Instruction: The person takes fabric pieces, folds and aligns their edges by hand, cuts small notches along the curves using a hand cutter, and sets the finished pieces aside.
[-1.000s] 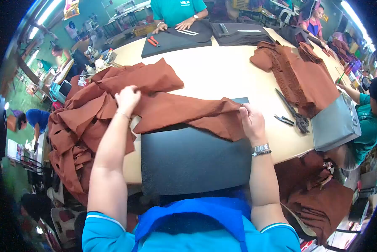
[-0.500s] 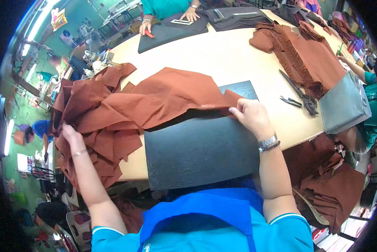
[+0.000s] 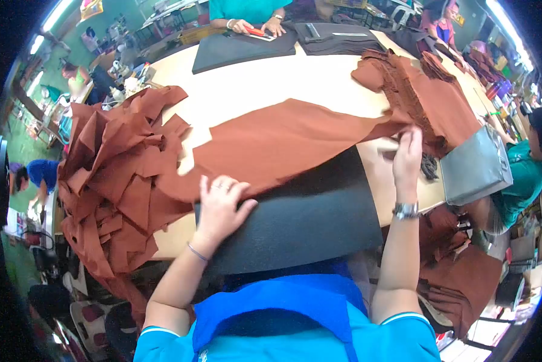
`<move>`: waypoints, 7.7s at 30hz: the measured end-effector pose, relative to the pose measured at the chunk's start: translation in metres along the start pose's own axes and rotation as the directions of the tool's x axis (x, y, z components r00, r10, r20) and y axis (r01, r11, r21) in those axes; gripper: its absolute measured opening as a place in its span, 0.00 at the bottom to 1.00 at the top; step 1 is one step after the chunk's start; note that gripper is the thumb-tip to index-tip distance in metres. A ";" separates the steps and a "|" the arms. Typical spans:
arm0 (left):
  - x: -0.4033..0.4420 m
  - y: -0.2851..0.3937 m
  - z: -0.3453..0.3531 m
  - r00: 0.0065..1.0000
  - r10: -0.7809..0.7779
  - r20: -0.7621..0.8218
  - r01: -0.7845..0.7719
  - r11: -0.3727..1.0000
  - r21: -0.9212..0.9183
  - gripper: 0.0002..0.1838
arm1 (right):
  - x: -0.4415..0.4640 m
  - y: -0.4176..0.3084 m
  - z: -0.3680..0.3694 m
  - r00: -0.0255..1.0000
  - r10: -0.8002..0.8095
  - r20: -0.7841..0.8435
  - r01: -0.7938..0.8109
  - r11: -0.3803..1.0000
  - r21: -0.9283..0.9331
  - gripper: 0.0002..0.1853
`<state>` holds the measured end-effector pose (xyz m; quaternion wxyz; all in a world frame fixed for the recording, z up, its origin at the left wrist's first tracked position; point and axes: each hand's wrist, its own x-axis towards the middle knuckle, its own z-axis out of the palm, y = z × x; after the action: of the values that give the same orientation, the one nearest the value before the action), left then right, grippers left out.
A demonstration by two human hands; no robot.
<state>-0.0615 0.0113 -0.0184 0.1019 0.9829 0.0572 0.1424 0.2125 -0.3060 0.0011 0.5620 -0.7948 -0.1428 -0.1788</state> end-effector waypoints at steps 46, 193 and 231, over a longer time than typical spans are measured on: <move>-0.028 -0.029 -0.025 0.852 -0.516 -0.085 0.521 0.825 0.220 0.50 | -0.005 0.050 -0.043 0.909 0.370 0.190 -0.400 0.903 0.156 0.22; 0.066 -0.002 0.039 0.986 -0.054 -0.160 -0.054 0.796 -0.603 0.05 | -0.099 -0.070 0.092 0.087 0.440 0.894 -0.935 0.347 -0.079 0.23; 0.066 -0.004 0.041 0.981 -0.077 -0.176 -0.055 0.767 -0.639 0.04 | -0.109 -0.065 0.119 0.086 0.340 0.936 -0.993 0.109 0.052 0.17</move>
<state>0.0131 0.0169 -0.0401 0.4257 0.8703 0.0205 0.2468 0.1018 -0.1755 -0.0287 0.7018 -0.4206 0.0358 0.5738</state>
